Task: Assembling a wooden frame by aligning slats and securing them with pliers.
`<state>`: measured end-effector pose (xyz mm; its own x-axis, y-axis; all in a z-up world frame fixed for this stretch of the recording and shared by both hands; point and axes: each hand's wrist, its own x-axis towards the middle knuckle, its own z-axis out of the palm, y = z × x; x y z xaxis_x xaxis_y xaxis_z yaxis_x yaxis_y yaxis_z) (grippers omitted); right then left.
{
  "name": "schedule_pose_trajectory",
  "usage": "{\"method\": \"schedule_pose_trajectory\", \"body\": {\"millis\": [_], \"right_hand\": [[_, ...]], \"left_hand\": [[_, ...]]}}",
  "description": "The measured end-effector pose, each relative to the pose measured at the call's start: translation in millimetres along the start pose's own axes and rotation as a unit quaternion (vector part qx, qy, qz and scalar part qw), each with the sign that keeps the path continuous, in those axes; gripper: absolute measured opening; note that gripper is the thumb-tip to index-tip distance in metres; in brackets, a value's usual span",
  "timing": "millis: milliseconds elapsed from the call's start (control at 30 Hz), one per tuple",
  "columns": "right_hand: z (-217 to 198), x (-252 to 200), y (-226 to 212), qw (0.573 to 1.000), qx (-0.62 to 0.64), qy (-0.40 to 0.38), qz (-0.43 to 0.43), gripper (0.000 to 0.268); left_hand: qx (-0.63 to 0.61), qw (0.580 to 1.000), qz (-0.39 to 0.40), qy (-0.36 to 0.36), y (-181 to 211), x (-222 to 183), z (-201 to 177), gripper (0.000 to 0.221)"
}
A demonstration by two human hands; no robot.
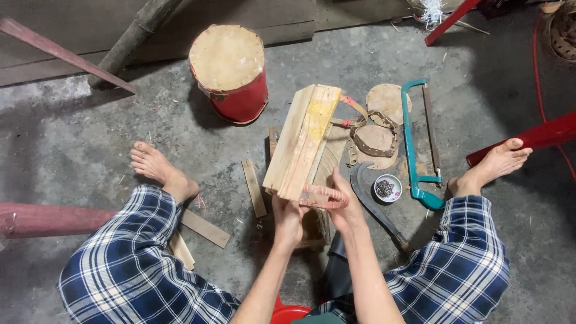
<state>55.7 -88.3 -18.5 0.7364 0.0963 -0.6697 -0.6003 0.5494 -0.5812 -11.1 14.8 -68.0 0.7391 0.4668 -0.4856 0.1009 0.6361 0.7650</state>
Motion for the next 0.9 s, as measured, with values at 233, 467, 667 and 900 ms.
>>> {"method": "schedule_pose_trajectory", "body": {"millis": [233, 467, 667, 900], "right_hand": [[14.4, -15.0, -42.5, 0.990, -0.088, -0.071, -0.080, 0.085], [2.0, 0.3, -63.3, 0.975, -0.092, -0.046, -0.199, 0.068], [11.0, -9.7, -68.2, 0.964, -0.092, -0.023, -0.248, 0.050], [-25.5, 38.3, -53.2, 0.939, -0.022, -0.053, -0.339, 0.050]], "left_hand": [[-0.003, 1.000, -0.008, -0.002, 46.9, -18.7, 15.7, 0.042], [0.083, 0.996, -0.002, -0.040, 63.7, -34.7, 14.6, 0.031], [0.157, 0.981, 0.053, -0.098, 82.3, -41.1, 16.0, 0.031], [0.015, 0.975, -0.001, -0.221, 39.5, -16.5, -29.5, 0.055]]}}
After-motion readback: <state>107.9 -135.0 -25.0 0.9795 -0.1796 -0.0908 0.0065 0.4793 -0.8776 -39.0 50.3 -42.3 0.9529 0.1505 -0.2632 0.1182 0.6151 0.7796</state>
